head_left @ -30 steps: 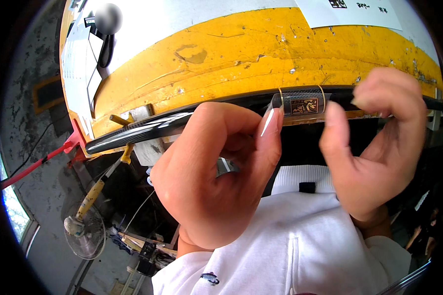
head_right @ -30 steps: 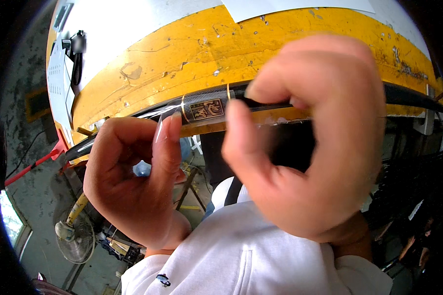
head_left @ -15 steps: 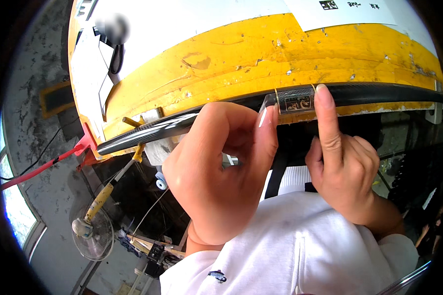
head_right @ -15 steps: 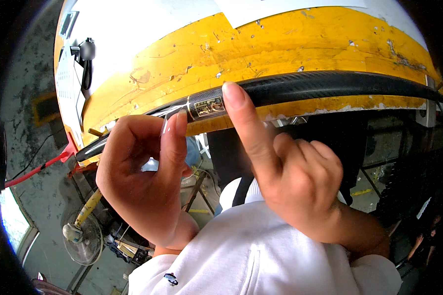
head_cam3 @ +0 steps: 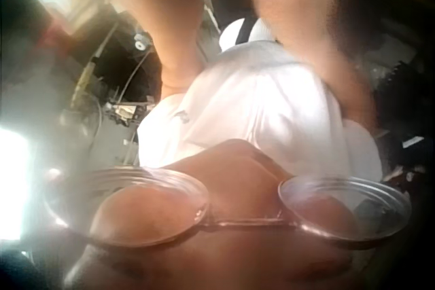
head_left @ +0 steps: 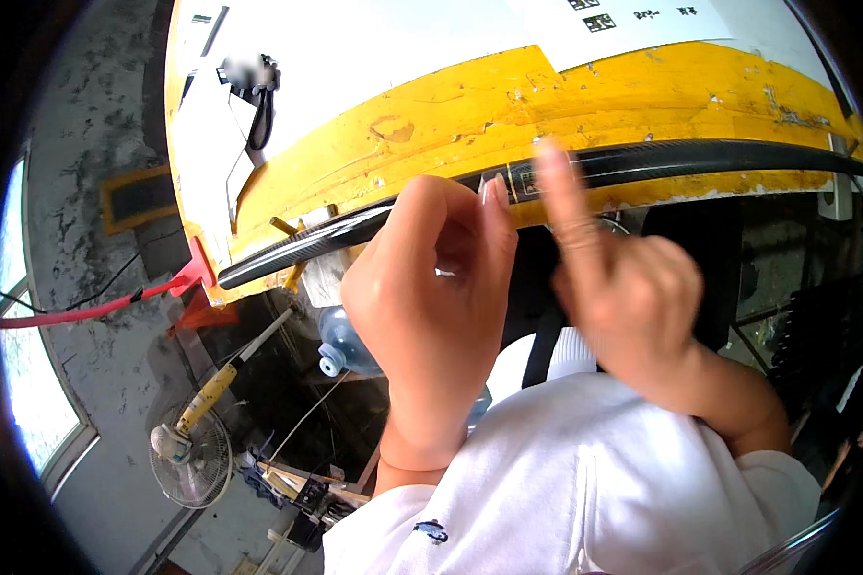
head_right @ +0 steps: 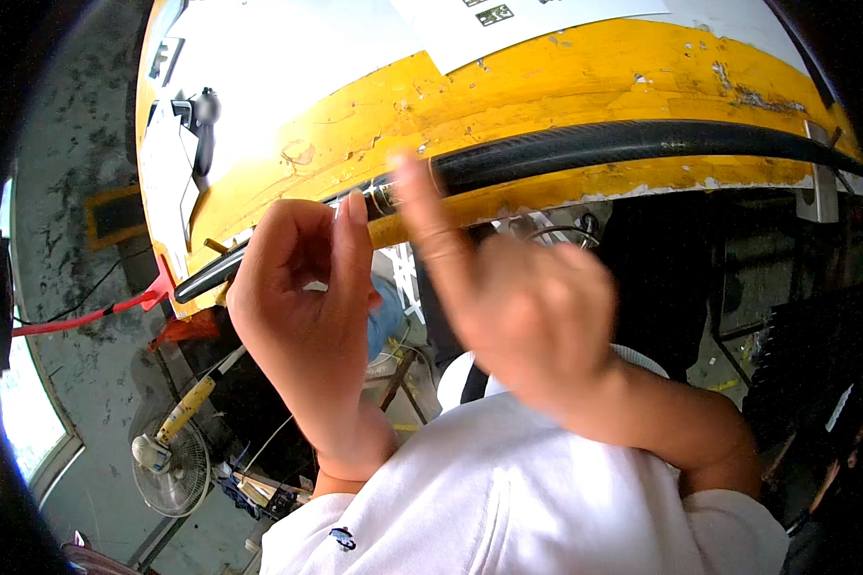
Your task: The person applies decorative gold labels to long black rods, peeling the labels from a sheet and pressing them onto the center of each rod before placing the finished rod on a stack.
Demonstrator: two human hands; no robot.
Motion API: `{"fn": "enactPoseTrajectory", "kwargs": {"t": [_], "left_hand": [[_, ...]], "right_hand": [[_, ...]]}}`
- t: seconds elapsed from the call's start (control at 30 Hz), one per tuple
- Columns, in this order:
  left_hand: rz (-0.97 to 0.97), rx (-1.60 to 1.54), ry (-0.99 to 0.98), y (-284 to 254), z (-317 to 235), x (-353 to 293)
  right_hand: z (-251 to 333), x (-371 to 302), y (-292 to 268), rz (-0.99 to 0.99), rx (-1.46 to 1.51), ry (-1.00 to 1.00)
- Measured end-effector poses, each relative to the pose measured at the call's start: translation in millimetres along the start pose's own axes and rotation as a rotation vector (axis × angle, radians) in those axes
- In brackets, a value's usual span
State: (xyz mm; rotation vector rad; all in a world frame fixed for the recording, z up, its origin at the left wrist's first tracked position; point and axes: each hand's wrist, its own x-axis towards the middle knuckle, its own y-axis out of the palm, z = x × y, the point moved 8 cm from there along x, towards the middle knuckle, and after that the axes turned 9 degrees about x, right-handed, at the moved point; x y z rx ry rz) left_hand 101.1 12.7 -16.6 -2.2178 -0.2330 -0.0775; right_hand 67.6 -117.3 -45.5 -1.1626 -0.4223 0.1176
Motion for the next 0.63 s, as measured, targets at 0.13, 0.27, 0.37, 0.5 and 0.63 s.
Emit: {"fn": "enactPoseTrajectory", "kwargs": {"t": [0.13, 0.27, 0.37, 0.5, 0.63], "left_hand": [[-0.025, 0.109, 0.017, -4, -1, 0], [-0.045, 0.405, 0.033, -18, -5, -5], [-0.187, 0.516, 0.213, -31, -12, -4], [-0.09, 0.566, 0.416, -46, -20, -15], [0.026, 0.596, 0.55, -52, -49, -43]], "right_hand": [[7, 3, 0, -0.062, -0.024, -0.087], [-33, -7, -28, -0.136, -0.108, -0.01], [-58, -5, -47, -0.336, -0.126, -0.091], [-51, -5, -81, -0.405, -0.056, -0.108], [-63, -23, -128, -0.449, -0.098, -0.101]]}}
